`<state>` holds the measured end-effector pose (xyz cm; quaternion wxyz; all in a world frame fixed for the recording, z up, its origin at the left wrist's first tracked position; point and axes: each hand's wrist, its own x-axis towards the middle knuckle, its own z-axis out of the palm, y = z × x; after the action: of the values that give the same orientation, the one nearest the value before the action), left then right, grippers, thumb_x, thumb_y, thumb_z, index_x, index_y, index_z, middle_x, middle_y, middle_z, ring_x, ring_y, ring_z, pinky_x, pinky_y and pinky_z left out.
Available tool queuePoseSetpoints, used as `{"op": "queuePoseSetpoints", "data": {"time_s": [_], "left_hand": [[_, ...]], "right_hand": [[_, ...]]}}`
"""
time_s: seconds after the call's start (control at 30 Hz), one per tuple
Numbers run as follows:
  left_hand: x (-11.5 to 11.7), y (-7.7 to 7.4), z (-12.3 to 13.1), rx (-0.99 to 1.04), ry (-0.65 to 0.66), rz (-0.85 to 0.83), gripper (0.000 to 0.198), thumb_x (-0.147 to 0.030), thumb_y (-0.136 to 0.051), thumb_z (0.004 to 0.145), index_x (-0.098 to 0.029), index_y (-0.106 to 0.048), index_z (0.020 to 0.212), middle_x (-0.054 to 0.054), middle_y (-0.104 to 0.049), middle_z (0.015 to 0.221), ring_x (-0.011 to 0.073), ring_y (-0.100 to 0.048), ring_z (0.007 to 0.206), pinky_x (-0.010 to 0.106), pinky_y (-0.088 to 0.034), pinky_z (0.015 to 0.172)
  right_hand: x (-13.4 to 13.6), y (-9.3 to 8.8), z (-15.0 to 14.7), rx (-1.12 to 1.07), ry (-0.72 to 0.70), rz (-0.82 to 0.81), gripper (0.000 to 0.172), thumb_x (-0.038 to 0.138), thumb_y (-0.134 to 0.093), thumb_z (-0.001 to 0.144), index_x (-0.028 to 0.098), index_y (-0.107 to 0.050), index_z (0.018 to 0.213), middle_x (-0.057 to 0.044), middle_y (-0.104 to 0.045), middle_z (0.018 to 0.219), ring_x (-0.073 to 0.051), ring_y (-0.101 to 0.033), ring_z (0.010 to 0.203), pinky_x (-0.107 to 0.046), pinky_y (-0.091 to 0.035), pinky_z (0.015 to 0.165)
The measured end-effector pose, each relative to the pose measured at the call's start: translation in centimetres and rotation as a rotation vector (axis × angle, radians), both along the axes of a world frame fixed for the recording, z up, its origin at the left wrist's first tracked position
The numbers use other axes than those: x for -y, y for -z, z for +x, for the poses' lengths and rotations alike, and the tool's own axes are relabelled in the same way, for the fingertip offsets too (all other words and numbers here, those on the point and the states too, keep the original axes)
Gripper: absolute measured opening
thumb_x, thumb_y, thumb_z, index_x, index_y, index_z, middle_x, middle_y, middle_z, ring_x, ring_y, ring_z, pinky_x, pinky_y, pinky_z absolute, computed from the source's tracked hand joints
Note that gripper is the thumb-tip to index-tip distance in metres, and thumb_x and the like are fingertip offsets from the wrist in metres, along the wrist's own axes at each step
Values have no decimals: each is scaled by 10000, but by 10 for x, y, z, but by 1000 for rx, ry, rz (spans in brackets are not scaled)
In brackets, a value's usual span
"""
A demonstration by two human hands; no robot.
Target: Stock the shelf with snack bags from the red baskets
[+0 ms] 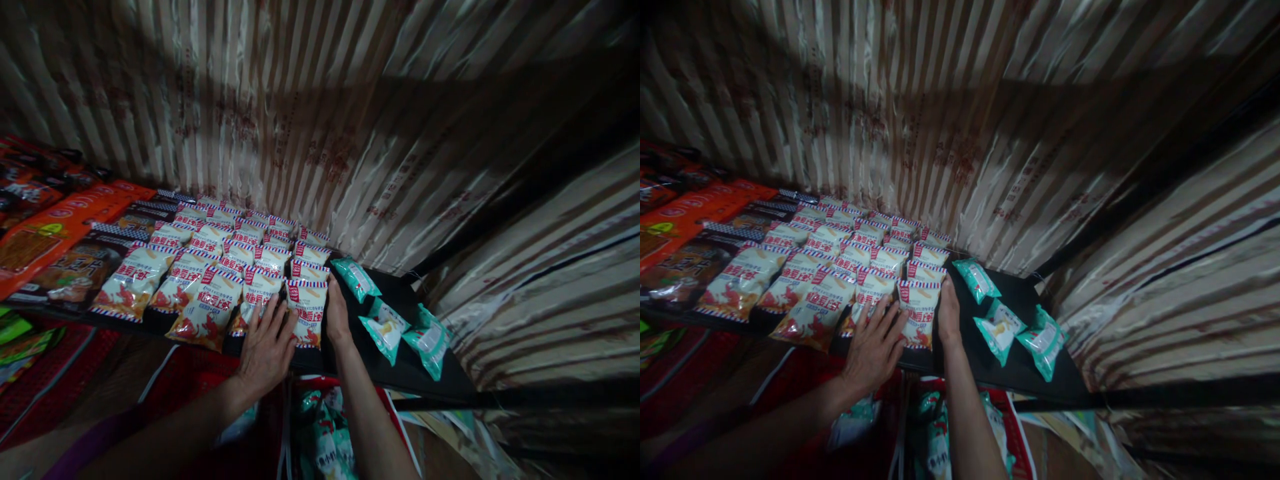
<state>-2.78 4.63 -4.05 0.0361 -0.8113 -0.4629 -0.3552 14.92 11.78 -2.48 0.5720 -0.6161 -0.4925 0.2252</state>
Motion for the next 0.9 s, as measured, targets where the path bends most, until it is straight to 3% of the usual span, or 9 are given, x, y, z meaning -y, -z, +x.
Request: {"op": "queuePoseSetpoints", "data": {"time_s": [0.07, 0.13, 0.27, 0.37, 0.6, 0.77, 0.9], "left_hand": [[0, 2, 0, 4, -4, 2, 486, -338, -478, 885, -212, -439, 1352, 89, -404, 1446, 289, -214, 1401, 520, -202, 1124], [-1, 3, 0, -6, -5, 4, 475, -333, -479, 884, -205, -450, 1340, 91, -390, 1454, 290, -198, 1406, 521, -210, 1123], [0, 2, -1, -32, 2, 6, 460, -305, -460, 890, -191, -449, 1335, 98, -379, 1461, 289, -174, 1412, 521, -206, 1124], [3, 0, -4, -29, -5, 14, 453, -289, -450, 892, -183, -448, 1333, 114, -350, 1474, 287, -158, 1416, 518, -201, 1127], [8, -5, -27, 12, -101, -29, 497, -233, -468, 861, -123, -413, 1343, 180, -259, 1502, 304, -88, 1425, 535, -196, 1131], [12, -5, -43, 36, -91, -70, 529, -170, -434, 856, -128, -353, 1377, 174, -208, 1520, 292, -56, 1429, 531, -227, 1126], [13, 3, -50, 73, -36, -88, 529, -97, -382, 857, -84, -318, 1382, 195, -191, 1519, 281, -29, 1430, 515, -257, 1120]], "right_hand": [[23, -3, -8, 64, 94, -28, 615, 534, -292, 916, 166, -361, 1404, -113, -389, 1455, -226, -382, 1328, -438, -301, 1089], [47, -6, -18, 221, 220, 38, 600, 489, -217, 941, 159, -281, 1438, -123, -323, 1490, -222, -310, 1370, -457, -271, 1105], [79, -6, -41, 698, 102, 129, 533, 413, -335, 935, 211, -307, 1428, -108, -273, 1514, -260, -202, 1409, -532, -259, 1093], [84, 0, -53, 861, 25, 147, 472, 349, -369, 934, 230, -380, 1391, -91, -231, 1531, -278, -137, 1422, -548, -276, 1081], [80, 9, -56, 863, 106, 167, 505, 308, -345, 944, 209, -285, 1435, -122, -213, 1532, -276, -135, 1421, -559, -276, 1078], [90, 5, -75, 883, 154, 217, 514, 292, -391, 931, 200, -302, 1429, -146, -229, 1523, -305, -132, 1421, -588, -285, 1056], [97, 0, -101, 819, -10, 270, 474, 234, -356, 937, 194, -341, 1410, -133, -252, 1517, -265, -215, 1406, -534, -319, 1074]]}}
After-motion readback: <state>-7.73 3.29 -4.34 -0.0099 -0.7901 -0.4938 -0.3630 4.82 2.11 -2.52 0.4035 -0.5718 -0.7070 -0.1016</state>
